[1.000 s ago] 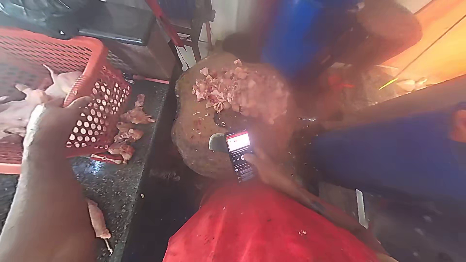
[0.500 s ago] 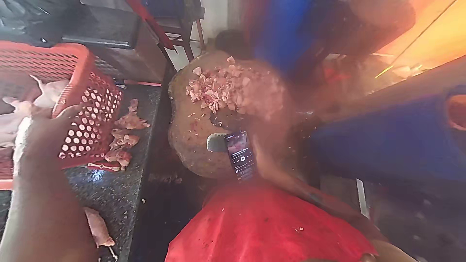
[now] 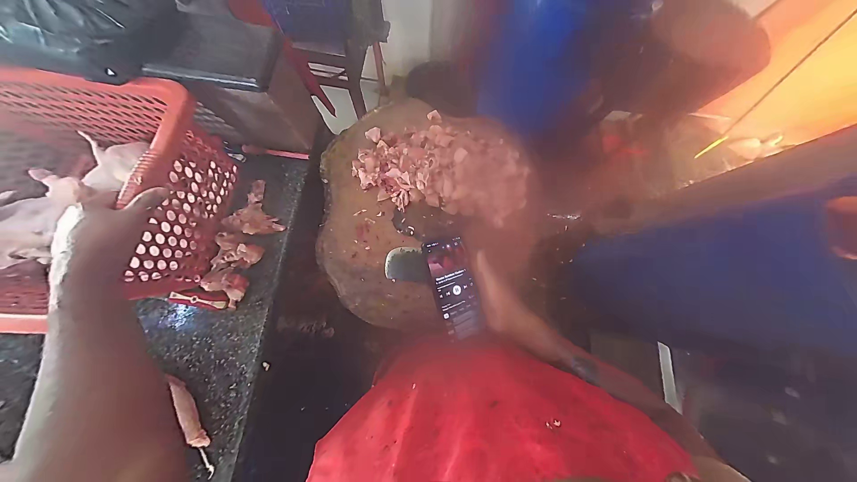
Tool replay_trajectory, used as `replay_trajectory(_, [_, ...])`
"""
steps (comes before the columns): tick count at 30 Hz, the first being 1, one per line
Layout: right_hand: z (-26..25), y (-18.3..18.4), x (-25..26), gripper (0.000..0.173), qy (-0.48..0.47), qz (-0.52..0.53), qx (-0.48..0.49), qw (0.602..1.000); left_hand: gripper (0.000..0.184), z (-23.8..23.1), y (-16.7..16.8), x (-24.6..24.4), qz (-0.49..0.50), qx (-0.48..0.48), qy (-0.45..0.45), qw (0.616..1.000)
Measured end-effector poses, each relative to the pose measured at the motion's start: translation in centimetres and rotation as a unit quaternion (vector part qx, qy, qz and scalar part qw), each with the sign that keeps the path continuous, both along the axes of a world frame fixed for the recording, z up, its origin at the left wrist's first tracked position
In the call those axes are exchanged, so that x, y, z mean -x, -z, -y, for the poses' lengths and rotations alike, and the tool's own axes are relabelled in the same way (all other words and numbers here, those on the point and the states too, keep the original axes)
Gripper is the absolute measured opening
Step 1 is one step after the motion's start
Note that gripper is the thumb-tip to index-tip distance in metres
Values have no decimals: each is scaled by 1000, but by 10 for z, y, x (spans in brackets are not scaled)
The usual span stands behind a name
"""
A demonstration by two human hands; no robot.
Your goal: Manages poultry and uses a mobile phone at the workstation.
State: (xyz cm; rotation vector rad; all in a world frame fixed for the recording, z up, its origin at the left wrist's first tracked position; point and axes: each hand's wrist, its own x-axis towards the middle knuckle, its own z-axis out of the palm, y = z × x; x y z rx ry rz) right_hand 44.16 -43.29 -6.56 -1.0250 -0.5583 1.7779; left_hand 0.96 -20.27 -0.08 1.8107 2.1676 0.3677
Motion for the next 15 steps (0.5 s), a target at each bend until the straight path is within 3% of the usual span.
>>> replay_trajectory(1, [0, -5, 1, 86, -20, -50, -20, 998, 52, -18, -4, -12, 34, 114, -139, 983])
replay_trajectory(2, [-1, -7, 2, 91, -44, -104, -45, 993, 59, -30, 19, 6, 34, 116, -167, 978])
replay_trajectory(4, [-2, -1, 3, 94, -102, -182, -68, 976, 85, -46, 85, 79, 25, 10, -89, 996])
replay_trajectory(5, [-3, 4, 3, 95, -129, -201, -71, 968, 92, -50, 93, 92, 45, 13, -89, 995])
replay_trajectory(9, [-1, 7, 8, 82, -160, -221, -51, 961, 85, -48, 68, 65, 65, 35, -81, 994])
replay_trajectory(12, [-5, -2, 15, 77, -129, -211, -20, 969, 74, -56, 73, 74, 97, 8, -76, 992])
replay_trajectory(15, [-11, 12, 14, 77, -127, -237, -39, 962, 71, -52, 55, 73, 35, 28, -99, 994])
